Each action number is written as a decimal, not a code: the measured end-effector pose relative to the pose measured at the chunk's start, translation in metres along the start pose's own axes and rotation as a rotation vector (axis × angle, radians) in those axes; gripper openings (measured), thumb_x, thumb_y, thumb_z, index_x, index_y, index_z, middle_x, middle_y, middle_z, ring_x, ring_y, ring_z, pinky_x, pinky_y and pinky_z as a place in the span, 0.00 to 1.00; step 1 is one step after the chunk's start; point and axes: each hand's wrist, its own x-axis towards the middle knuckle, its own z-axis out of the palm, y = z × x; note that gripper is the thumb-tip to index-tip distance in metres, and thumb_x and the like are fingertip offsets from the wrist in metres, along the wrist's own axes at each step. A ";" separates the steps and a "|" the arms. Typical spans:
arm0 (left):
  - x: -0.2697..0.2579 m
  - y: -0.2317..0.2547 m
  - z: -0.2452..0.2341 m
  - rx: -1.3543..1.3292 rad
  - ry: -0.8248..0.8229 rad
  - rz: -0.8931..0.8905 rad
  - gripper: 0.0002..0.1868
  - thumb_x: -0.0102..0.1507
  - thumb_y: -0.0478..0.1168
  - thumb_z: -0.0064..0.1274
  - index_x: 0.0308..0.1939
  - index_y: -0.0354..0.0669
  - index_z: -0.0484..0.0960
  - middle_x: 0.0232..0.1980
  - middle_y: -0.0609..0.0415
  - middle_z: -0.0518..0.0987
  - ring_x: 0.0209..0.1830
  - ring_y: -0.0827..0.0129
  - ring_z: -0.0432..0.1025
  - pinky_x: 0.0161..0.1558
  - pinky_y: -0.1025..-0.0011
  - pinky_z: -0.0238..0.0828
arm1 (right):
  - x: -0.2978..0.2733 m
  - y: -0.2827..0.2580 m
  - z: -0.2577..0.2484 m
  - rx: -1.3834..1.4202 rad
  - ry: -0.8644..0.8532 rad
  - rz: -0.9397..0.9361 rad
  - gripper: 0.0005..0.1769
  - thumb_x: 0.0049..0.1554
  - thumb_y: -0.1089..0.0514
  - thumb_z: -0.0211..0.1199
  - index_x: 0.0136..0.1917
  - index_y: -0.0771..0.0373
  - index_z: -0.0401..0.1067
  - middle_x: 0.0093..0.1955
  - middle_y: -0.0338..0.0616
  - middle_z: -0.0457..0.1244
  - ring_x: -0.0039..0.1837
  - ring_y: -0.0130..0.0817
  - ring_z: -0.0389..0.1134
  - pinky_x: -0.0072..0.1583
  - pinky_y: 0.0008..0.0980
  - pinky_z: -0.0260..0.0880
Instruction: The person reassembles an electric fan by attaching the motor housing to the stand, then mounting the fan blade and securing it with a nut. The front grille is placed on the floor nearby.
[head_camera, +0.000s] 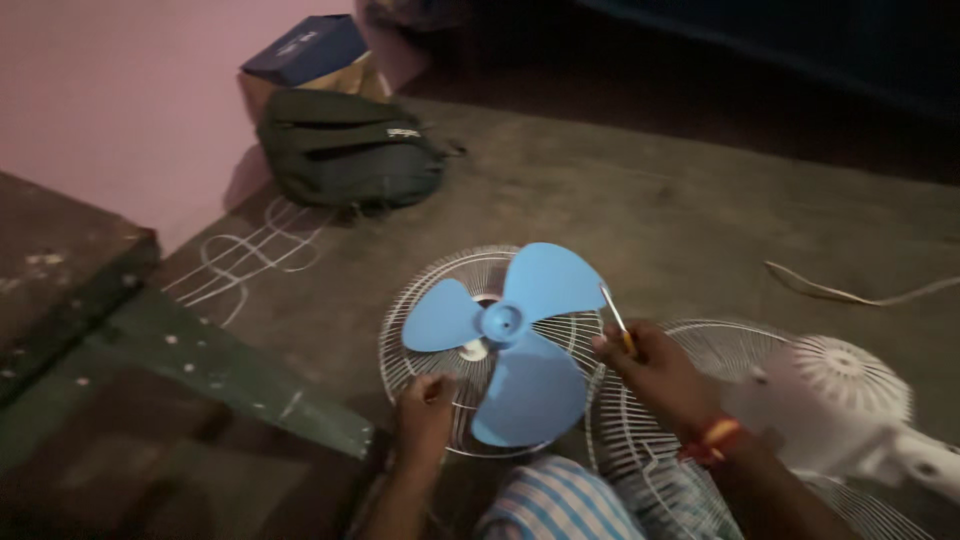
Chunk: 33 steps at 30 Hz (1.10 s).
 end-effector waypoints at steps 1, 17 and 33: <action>0.003 -0.008 -0.006 0.000 0.009 0.078 0.15 0.61 0.47 0.58 0.41 0.39 0.87 0.38 0.55 0.88 0.38 0.70 0.81 0.43 0.72 0.76 | 0.011 -0.006 0.013 -0.006 -0.033 -0.005 0.25 0.53 0.42 0.69 0.52 0.64 0.75 0.39 0.43 0.66 0.41 0.29 0.65 0.45 0.32 0.68; 0.055 -0.048 0.048 0.669 0.228 0.204 0.15 0.64 0.40 0.58 0.55 0.56 0.87 0.61 0.57 0.80 0.64 0.57 0.70 0.63 0.61 0.67 | 0.080 -0.023 0.144 -0.391 -0.126 -0.097 0.25 0.48 0.51 0.73 0.58 0.58 0.76 0.57 0.49 0.71 0.60 0.48 0.72 0.60 0.43 0.70; 0.046 -0.001 0.043 0.689 0.075 0.000 0.22 0.52 0.54 0.69 0.50 0.62 0.87 0.62 0.60 0.75 0.68 0.58 0.61 0.66 0.49 0.53 | 0.074 -0.006 0.153 -0.692 -0.151 -0.023 0.19 0.55 0.48 0.69 0.57 0.57 0.75 0.52 0.51 0.71 0.53 0.51 0.74 0.56 0.48 0.73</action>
